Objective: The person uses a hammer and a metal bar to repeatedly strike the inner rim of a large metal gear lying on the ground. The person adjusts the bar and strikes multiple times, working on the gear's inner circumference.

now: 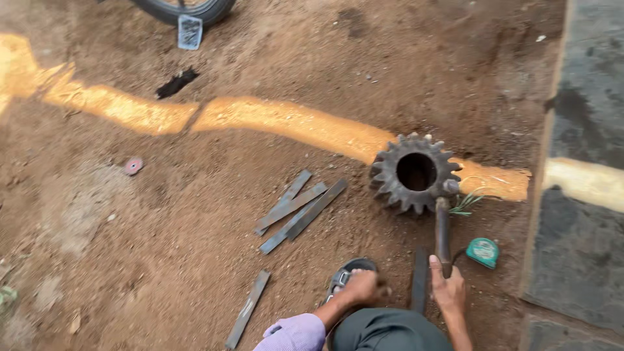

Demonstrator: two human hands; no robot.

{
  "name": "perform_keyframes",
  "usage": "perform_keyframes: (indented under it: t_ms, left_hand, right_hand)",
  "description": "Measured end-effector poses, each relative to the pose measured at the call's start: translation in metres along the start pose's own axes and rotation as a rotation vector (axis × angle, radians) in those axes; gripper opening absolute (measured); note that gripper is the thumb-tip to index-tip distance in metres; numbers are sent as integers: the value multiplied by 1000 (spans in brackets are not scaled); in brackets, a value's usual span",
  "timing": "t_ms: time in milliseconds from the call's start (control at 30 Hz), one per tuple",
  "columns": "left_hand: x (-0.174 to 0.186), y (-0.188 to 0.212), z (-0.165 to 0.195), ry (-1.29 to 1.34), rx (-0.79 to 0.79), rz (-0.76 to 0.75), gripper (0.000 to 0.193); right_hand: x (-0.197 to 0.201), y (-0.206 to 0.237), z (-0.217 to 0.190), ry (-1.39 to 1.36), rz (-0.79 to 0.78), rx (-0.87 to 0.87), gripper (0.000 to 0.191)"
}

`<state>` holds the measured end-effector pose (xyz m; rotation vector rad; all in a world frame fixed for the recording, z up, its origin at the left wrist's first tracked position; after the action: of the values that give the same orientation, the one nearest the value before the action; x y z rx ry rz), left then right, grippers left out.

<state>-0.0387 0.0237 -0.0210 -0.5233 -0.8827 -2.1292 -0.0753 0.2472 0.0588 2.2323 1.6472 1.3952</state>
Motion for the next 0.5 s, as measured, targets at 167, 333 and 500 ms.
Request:
perform_keyframes:
  t_ms: [167,333,500]
  left_hand:
    - [131,67,-123,-214,537,718,28]
    - [175,90,-172,-580,635,631,31]
    - [180,77,-177,-615,619,578,12]
  right_hand:
    - [-34,11,-11,52,-45,-3,76]
    - [-41,13,-13,44,-53,4,73]
    - [-36,11,-4,-49,-60,14,72]
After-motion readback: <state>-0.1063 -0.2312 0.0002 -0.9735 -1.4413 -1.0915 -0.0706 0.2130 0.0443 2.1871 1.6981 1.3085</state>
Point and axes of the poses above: each hand's wrist, its own y-axis away from the middle knuckle, its own x-axis out of the back of the hand, z = x × y, the point moved 5 cm from there along -y, towards the middle knuckle, and after that the axes turned 10 degrees about -y, right-handed, at the moved point
